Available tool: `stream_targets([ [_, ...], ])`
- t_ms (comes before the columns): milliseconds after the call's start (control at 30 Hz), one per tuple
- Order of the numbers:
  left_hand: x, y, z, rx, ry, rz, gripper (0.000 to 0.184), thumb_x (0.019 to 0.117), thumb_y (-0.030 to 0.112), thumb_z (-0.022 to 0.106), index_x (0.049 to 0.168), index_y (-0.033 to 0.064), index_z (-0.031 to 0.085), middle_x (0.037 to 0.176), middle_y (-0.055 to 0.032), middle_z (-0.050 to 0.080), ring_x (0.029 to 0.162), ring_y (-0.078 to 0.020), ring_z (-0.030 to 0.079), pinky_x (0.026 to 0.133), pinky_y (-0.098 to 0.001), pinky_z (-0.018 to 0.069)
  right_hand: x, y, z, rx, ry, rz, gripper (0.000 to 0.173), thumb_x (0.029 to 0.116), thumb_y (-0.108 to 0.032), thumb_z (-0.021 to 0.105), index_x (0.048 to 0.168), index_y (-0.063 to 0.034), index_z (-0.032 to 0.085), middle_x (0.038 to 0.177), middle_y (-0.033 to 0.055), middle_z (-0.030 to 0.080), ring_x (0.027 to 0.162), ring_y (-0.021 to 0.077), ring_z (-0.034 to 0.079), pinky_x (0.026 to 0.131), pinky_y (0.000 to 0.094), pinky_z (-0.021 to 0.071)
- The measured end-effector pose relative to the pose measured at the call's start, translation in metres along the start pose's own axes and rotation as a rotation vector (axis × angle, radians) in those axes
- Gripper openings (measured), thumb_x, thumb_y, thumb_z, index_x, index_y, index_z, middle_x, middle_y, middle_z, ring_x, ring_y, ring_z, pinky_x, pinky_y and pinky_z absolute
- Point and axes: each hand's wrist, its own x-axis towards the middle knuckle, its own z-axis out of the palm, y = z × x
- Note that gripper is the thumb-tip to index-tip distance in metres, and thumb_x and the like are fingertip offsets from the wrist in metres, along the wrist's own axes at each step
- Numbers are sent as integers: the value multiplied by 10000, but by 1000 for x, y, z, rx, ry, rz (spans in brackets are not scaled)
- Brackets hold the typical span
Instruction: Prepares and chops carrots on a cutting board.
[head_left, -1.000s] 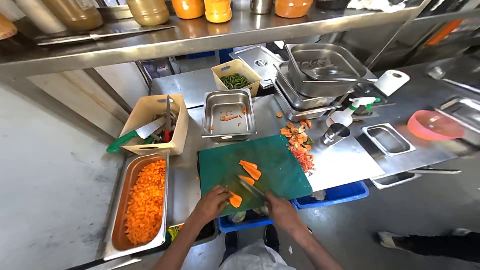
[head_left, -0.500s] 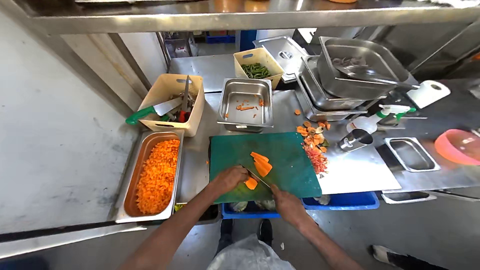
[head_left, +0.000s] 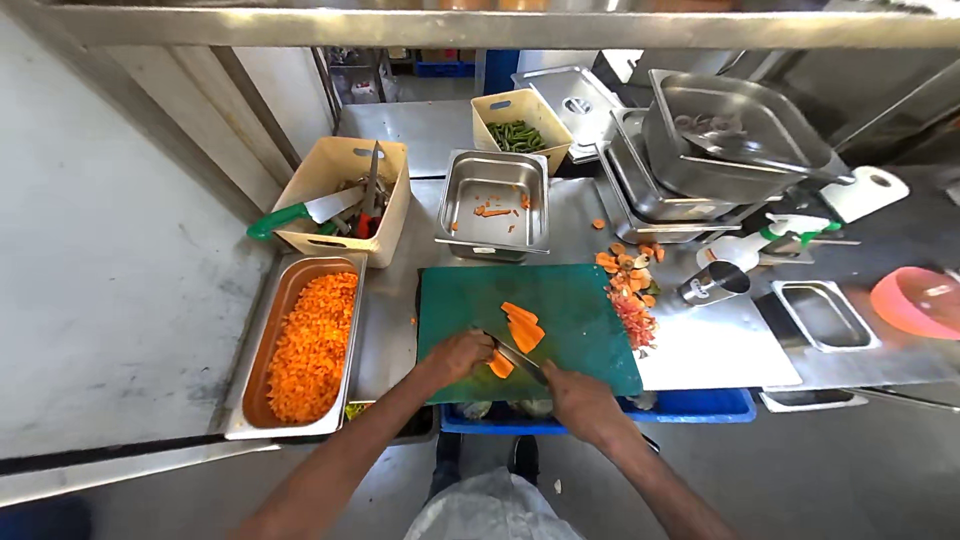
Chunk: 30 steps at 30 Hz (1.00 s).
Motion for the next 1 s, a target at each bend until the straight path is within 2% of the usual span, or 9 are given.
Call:
stream_targets([
  [100, -2, 0, 4, -6, 37, 20, 175, 1010, 79, 590, 1036, 35, 758, 1152, -97, 718, 1163, -246, 645, 1066, -382, 489, 28, -2, 31, 113, -6, -31, 428, 1071, -218, 470, 1486, -126, 420, 1197, 221, 665, 1099, 416, 676, 909, 602, 550],
  [167, -1, 0, 4, -2, 51, 15, 193, 1020, 88, 575, 1058, 39, 758, 1169, -94, 716, 1179, -246, 642, 1074, -383, 485, 28, -3, 15, 64, -13, -41, 410, 1075, -241, 466, 1472, -141, 437, 1193, 216, 669, 1100, 419, 676, 898, 607, 546],
  [300, -3, -2, 8, 14, 70, -4, 226, 1040, 125, 547, 1060, 35, 753, 1155, -101, 712, 1168, -249, 644, 1062, -381, 495, 7, -4, -7, -13, -36, -32, 455, 1073, -248, 461, 1521, -182, 415, 1225, 216, 666, 1123, 423, 665, 905, 613, 534],
  [400, -9, 0, 16, 8, 112, -4, 206, 1029, 105, 565, 1061, 41, 758, 1160, -88, 716, 1169, -235, 647, 1065, -369, 499, 34, -10, 33, 107, -5, -51, 459, 1075, -229, 467, 1517, -128, 398, 1290, 217, 633, 1157, 410, 655, 942, 600, 542],
  [567, -12, 0, 19, 3, 163, -10, 253, 1057, 146, 528, 1077, 37, 755, 1169, -93, 717, 1179, -237, 648, 1072, -367, 494, 7, -8, -2, 17, -46, -44, 452, 1065, -253, 486, 1505, -160, 436, 1228, 216, 664, 1129, 425, 660, 915, 616, 531],
  [700, -17, 0, 28, -5, 211, -12, 226, 1045, 140, 554, 1070, 56, 762, 1154, -73, 725, 1171, -214, 656, 1061, -361, 510, 33, -17, 39, 97, 15, -54, 440, 1077, -237, 451, 1496, -108, 409, 1245, 222, 646, 1130, 410, 665, 932, 588, 549],
  [867, -16, -2, 27, 20, 256, 13, 242, 1055, 147, 537, 1056, 45, 757, 1138, -85, 726, 1159, -220, 665, 1048, -357, 518, 9, -14, 1, 44, -48, -44, 453, 1072, -249, 463, 1512, -149, 428, 1252, 216, 655, 1150, 411, 654, 944, 602, 526],
  [967, -19, -2, 35, 5, 302, 27, 195, 1031, 124, 579, 1024, 52, 759, 1122, -72, 728, 1148, -205, 667, 1040, -345, 527, 30, -22, 38, 118, -8, -44, 437, 1077, -233, 459, 1491, -105, 398, 1206, 220, 658, 1094, 407, 679, 916, 580, 556],
  [1000, -18, -3, 33, 10, 302, 30, 197, 1030, 122, 575, 1028, 53, 759, 1127, -70, 728, 1153, -203, 666, 1045, -344, 525, 34, -23, 39, 114, 8, -42, 432, 1073, -231, 463, 1484, -113, 398, 1192, 219, 664, 1085, 406, 685, 906, 576, 562],
])
